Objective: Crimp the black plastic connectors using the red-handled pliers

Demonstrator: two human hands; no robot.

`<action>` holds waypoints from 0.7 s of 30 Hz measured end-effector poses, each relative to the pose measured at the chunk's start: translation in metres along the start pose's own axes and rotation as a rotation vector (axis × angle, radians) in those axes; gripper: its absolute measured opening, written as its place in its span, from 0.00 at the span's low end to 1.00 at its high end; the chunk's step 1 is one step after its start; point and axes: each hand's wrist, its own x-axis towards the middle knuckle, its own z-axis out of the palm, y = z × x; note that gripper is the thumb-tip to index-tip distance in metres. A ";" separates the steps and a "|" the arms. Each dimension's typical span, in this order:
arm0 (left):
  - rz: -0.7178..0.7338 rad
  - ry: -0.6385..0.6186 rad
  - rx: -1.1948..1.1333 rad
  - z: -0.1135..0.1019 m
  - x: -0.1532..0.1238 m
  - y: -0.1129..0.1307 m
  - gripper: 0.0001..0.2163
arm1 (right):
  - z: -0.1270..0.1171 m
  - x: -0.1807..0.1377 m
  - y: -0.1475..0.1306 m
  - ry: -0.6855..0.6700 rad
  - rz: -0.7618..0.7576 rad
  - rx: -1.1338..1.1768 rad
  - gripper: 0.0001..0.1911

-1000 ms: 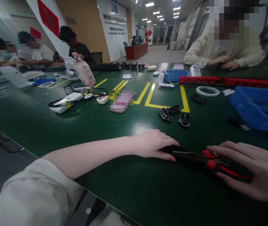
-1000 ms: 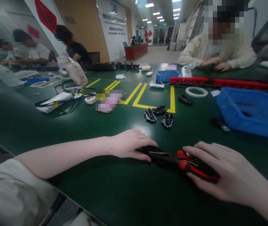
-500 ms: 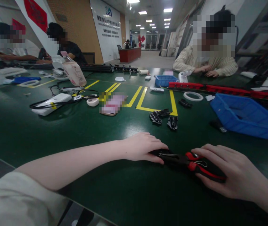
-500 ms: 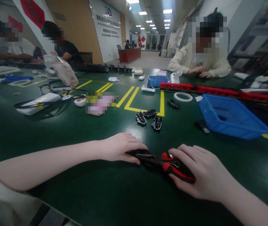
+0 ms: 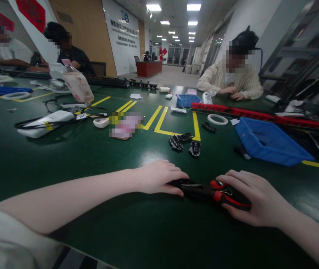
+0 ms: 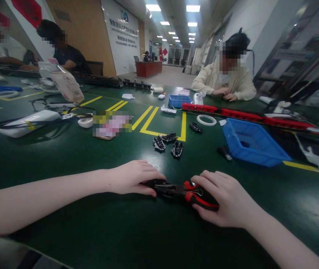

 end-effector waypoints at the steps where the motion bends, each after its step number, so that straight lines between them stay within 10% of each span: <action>1: 0.003 0.003 -0.001 0.000 0.000 0.000 0.19 | 0.001 0.001 -0.002 0.003 0.016 0.013 0.21; 21: -0.003 -0.007 -0.003 -0.003 -0.001 0.002 0.18 | -0.006 0.001 0.000 -0.031 0.018 0.058 0.22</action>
